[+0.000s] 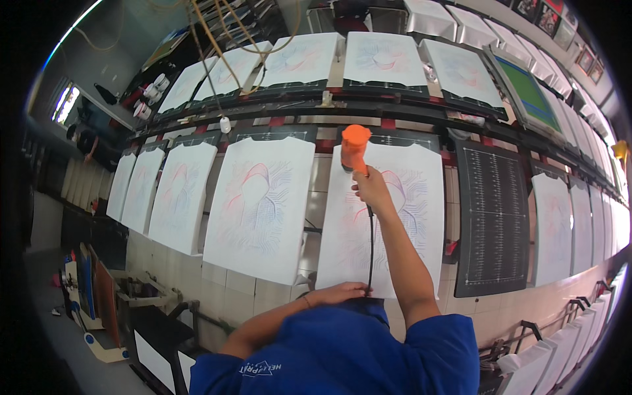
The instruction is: The person uses an orange heat gun to apply heat to a white t-shirt with a pink and blue circuit-like design, which is laid flat on a workbench. The person moves the heat gun back and forth over the design while occasionally touching the fabric with their left hand to check the surface.
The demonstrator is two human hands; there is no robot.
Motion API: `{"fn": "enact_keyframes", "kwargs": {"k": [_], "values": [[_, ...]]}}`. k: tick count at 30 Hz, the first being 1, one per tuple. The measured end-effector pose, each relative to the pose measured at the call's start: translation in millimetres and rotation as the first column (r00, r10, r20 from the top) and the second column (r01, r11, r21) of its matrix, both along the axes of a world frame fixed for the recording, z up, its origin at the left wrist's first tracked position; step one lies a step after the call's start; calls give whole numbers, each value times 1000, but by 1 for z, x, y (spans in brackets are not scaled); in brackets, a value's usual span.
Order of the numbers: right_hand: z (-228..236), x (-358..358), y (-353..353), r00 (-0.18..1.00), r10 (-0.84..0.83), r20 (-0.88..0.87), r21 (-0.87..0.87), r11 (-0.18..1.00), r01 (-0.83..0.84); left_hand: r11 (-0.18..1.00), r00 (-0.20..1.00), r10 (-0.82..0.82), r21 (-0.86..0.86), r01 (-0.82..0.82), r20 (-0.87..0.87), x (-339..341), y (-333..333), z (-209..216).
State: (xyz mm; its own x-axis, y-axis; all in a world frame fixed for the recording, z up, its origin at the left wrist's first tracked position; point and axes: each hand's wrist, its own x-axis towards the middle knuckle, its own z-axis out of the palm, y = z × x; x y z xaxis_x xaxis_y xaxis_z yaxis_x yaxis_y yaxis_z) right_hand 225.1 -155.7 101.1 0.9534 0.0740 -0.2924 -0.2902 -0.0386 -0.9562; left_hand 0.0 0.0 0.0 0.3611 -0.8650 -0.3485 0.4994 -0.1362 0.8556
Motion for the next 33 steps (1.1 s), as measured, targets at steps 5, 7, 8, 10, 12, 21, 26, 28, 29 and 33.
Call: {"fn": "enact_keyframes", "kwargs": {"k": [5, 7, 8, 10, 12, 21, 26, 28, 29, 33], "values": [[15, -24, 5, 996, -92, -7, -33, 995, 92, 974, 980, -174, -161, 157, -99, 4, 39, -5], [7, -29, 35, 991, -127, -41, 205, 970, 133, 974, 972, -211, -99, 201, -101, 11, 100, 3], [3, -32, 41, 988, -140, -61, 276, 949, 152, 969, 968, -231, -114, 219, -99, 13, 110, 0], [23, -47, 92, 961, -207, -183, 384, 885, 263, 951, 953, -298, -104, 292, -50, 23, 157, -4], [35, -56, 136, 935, -225, -275, 428, 842, 329, 928, 936, -353, -124, 350, -1, 31, 200, -13], [41, -4, 318, 977, -142, -157, 12, 989, 145, 948, 950, -285, -181, 261, -127, 65, 388, 11], [47, 40, 353, 979, -118, -168, -127, 987, 97, 986, 985, -141, -100, 130, -102, 96, 435, 11], [44, 48, 359, 979, -116, -168, -153, 984, 90, 994, 992, -33, -98, 45, 124, 109, 450, 7], [43, 51, 360, 979, -116, -168, -167, 982, 87, 994, 972, 23, -106, 2, 235, 117, 458, 5], [40, 56, 366, 979, -136, -153, -180, 978, 108, 896, 811, 352, 81, -436, 468, 171, 502, -4]]}}
